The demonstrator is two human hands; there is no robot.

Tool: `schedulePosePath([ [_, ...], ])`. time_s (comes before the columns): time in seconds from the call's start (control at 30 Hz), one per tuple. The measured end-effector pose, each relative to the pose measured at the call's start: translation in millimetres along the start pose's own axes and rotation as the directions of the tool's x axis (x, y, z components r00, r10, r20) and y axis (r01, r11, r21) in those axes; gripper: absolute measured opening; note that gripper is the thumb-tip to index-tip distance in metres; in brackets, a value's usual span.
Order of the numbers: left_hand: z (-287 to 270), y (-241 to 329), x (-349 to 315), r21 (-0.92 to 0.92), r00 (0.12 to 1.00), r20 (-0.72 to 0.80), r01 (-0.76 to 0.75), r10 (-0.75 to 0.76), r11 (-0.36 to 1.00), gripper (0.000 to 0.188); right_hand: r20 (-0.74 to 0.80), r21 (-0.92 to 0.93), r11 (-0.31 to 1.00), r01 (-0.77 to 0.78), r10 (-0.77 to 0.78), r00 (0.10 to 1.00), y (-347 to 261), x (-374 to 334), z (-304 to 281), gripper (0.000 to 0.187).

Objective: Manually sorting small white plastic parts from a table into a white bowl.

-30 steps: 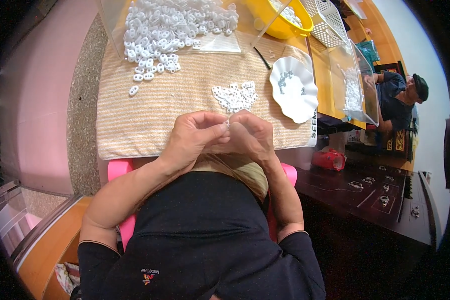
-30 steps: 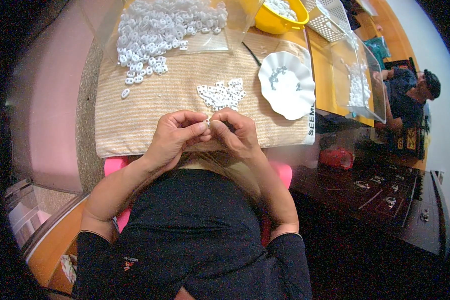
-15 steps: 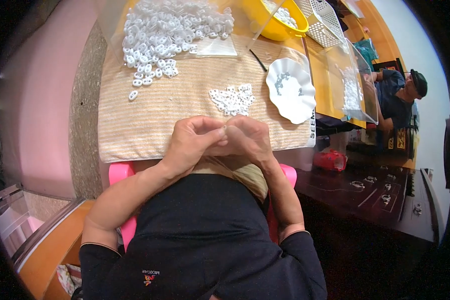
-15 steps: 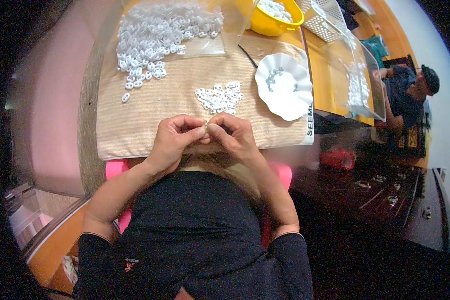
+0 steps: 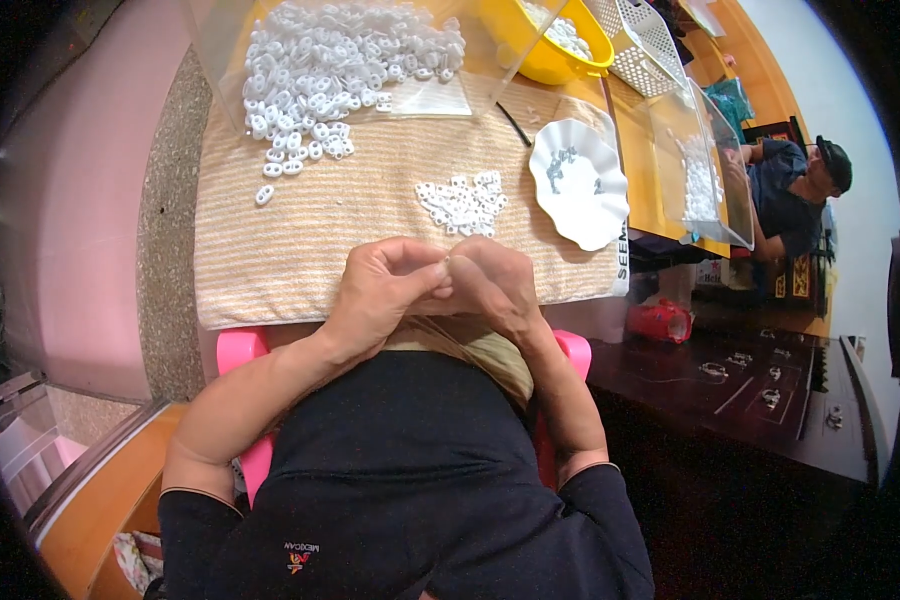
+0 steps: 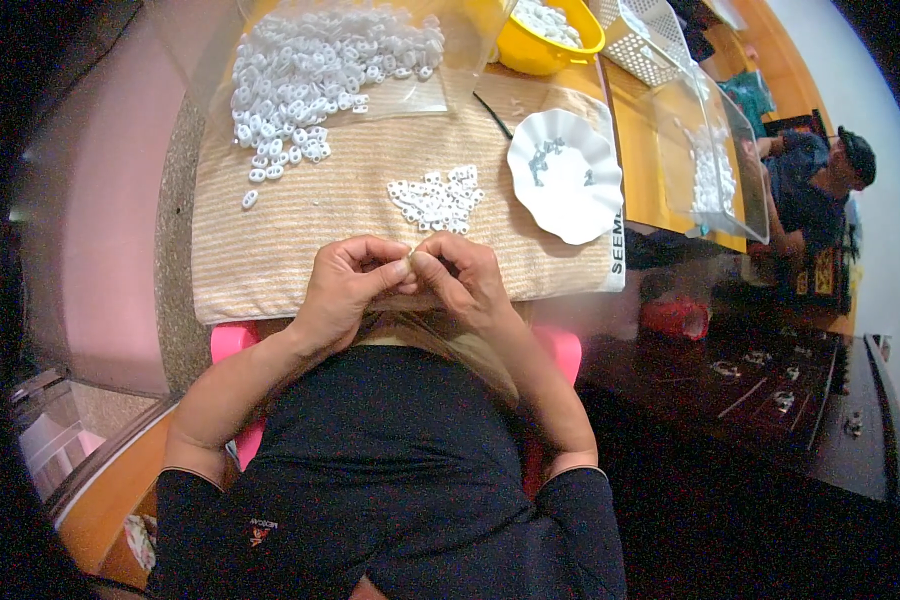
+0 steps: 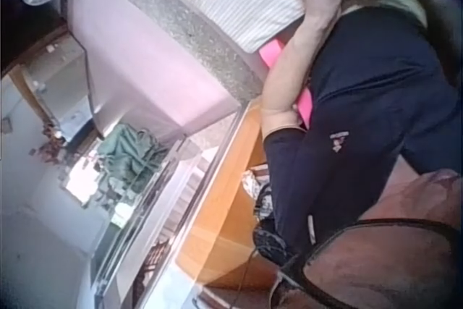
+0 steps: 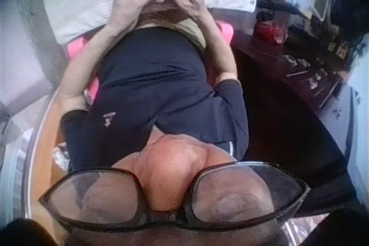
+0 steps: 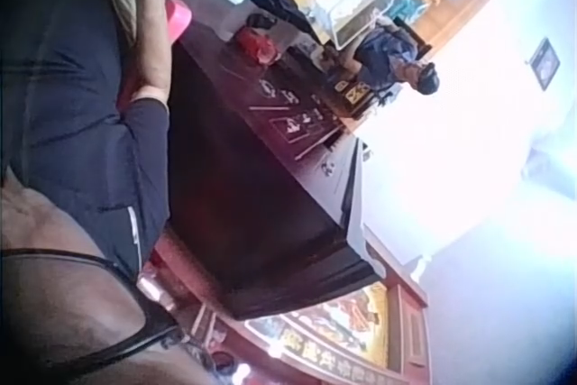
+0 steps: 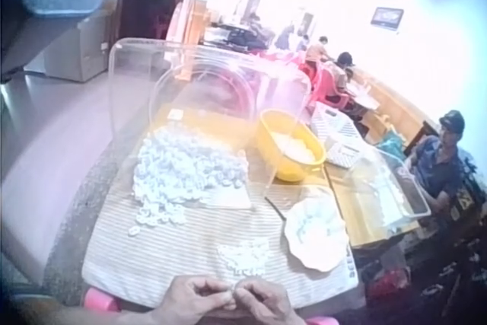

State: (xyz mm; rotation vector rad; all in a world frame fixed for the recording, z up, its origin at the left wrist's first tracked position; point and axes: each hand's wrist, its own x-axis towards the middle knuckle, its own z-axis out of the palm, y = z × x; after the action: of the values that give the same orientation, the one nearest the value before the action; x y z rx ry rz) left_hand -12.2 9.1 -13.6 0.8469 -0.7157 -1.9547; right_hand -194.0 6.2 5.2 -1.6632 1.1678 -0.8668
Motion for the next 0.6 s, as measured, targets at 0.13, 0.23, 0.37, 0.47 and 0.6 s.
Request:
schedulePosePath([
  [0.13, -2, 0, 2, 0.022, 1.000, 0.024, -0.016, 0.015, 1.000, 0.014, 0.002, 0.024, 0.999, -0.041, 0.041, 0.999, 2, 0, -1, 0.011],
  [0.23, -1, 1, 2, 0.009, 1.000, 0.028, -0.002, 0.002, 1.000, 0.014, 0.010, 0.074, 0.994, -0.077, 0.076, 0.997, 1, 0, -2, 0.012],
  [0.37, 0, 3, 1, -0.059, 0.998, 0.027, 0.055, -0.054, 0.997, 0.015, 0.003, 0.218, 0.965, -0.148, 0.151, 0.989, -8, 0, -6, 0.011],
  [0.47, 2, 6, 1, -0.097, 0.997, 0.008, 0.075, -0.075, 0.992, 0.015, -0.023, 0.223, 0.966, -0.133, 0.142, 0.990, -2, 1, -17, 0.010],
  [0.6, 0, 4, 2, -0.135, 0.997, -0.022, 0.065, -0.069, 0.989, 0.015, -0.092, -0.077, 0.997, -0.023, 0.016, 0.996, 14, 10, -31, 0.011],
])
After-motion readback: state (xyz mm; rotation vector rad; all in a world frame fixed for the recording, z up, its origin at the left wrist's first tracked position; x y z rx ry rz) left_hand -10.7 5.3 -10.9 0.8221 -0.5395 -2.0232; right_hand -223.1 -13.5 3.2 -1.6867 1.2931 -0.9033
